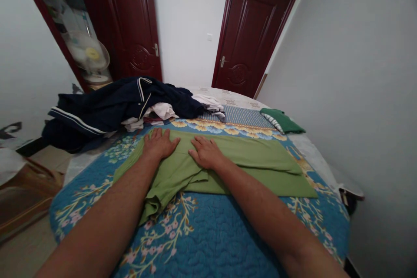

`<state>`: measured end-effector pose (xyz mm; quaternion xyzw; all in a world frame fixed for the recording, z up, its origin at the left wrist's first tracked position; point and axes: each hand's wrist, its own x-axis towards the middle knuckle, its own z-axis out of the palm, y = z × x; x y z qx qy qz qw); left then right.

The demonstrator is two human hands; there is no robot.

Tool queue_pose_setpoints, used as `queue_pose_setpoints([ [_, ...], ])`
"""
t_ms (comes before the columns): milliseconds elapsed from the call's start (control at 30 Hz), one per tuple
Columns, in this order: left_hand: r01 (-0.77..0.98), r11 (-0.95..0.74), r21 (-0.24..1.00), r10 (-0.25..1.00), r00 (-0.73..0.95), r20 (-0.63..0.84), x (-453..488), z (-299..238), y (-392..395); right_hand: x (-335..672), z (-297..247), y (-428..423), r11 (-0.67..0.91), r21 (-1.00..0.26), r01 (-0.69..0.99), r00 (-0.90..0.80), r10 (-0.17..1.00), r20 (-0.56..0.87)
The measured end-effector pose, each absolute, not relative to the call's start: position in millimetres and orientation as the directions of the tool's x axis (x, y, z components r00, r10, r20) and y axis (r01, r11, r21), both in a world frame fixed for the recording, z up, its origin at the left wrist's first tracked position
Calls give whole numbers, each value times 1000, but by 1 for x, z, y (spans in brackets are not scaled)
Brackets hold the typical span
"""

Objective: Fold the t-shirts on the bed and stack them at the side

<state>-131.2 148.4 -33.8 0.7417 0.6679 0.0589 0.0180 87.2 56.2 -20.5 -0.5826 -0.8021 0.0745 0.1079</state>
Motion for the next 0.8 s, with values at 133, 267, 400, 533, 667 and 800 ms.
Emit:
queue_pose_setpoints([
  [133, 987, -111, 115, 993, 104, 59, -131, -31, 147, 108, -22, 68, 208, -234, 950, -202, 978, 51],
  [267, 985, -113, 129, 993, 107, 55, -130, -28, 146, 155, -26, 63, 92, -191, 977, -91, 996, 13],
  [400, 982, -113, 149, 993, 106, 51, -130, -28, 147, 223, -35, 45, -68, -111, 992, 71, 997, 22],
  [533, 980, -123, 158, 991, 114, 63, -132, -32, 150, 301, -43, 21, -252, -32, 967, 253, 966, 51],
  [667, 979, -128, 156, 990, 117, 78, -133, -35, 155, 362, -45, 7, -406, 20, 914, 404, 913, 65],
  [800, 981, -133, 143, 989, 122, 86, -134, -37, 158, 389, -46, 7, -473, -20, 881, 473, 878, 71],
])
